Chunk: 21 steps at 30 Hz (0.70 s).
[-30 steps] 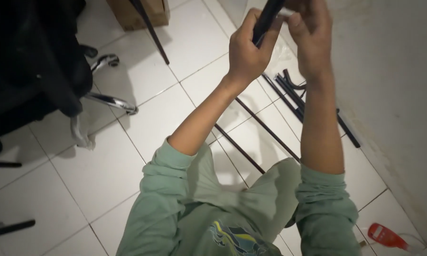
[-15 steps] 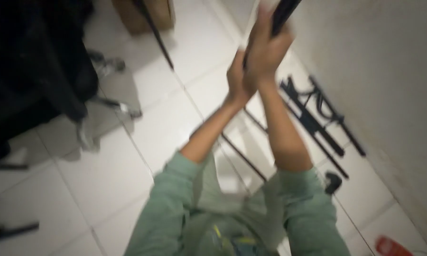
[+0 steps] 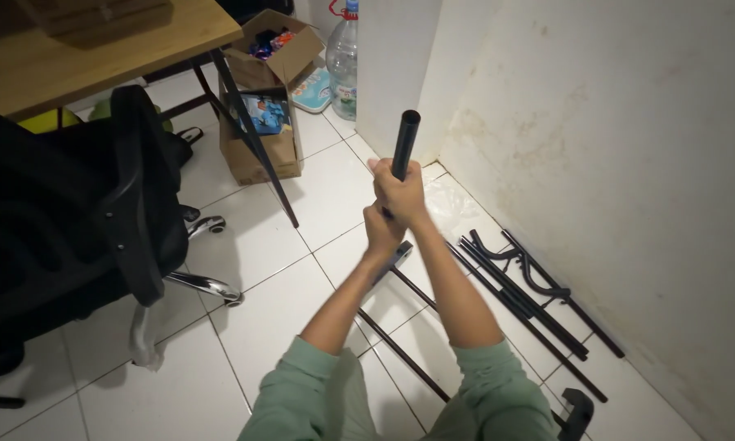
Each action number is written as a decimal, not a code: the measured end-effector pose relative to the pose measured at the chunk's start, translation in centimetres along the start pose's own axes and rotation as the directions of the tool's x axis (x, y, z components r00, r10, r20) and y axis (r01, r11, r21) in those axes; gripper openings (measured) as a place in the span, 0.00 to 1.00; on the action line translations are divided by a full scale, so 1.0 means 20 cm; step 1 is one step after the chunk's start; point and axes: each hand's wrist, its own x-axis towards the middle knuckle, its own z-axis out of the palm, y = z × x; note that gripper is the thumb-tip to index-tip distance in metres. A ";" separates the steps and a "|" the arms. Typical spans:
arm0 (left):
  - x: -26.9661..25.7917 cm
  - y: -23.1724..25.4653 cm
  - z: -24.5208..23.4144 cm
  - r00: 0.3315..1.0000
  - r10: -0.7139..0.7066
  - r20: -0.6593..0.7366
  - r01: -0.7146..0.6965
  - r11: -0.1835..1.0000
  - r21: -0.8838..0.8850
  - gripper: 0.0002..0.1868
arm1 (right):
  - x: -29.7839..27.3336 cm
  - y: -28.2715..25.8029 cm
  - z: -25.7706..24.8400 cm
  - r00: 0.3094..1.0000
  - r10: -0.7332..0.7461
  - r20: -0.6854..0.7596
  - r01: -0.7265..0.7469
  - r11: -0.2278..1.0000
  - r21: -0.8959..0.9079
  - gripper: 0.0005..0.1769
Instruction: The person assembles a black metal frame on a tiled floor. They connect curved leg pieces with straight bars to form a rectangular base, then insert vertical poles into the frame.
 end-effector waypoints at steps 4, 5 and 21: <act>0.03 0.01 -0.08 0.972 0.021 0.236 -0.015 1.000 -0.025 0.08 | -0.08 0.13 0.13 0.872 -0.223 -0.436 0.113 0.958 -0.263 0.26; 0.02 0.07 -0.10 0.975 0.037 0.220 -0.036 0.999 -0.008 0.09 | -0.08 0.13 0.14 0.865 -0.241 -0.440 0.119 0.951 -0.286 0.27; -0.04 0.04 0.00 0.994 0.106 -0.029 -0.106 0.994 -0.019 0.09 | -0.06 0.10 0.19 0.748 -0.340 -0.570 0.116 0.913 -0.391 0.25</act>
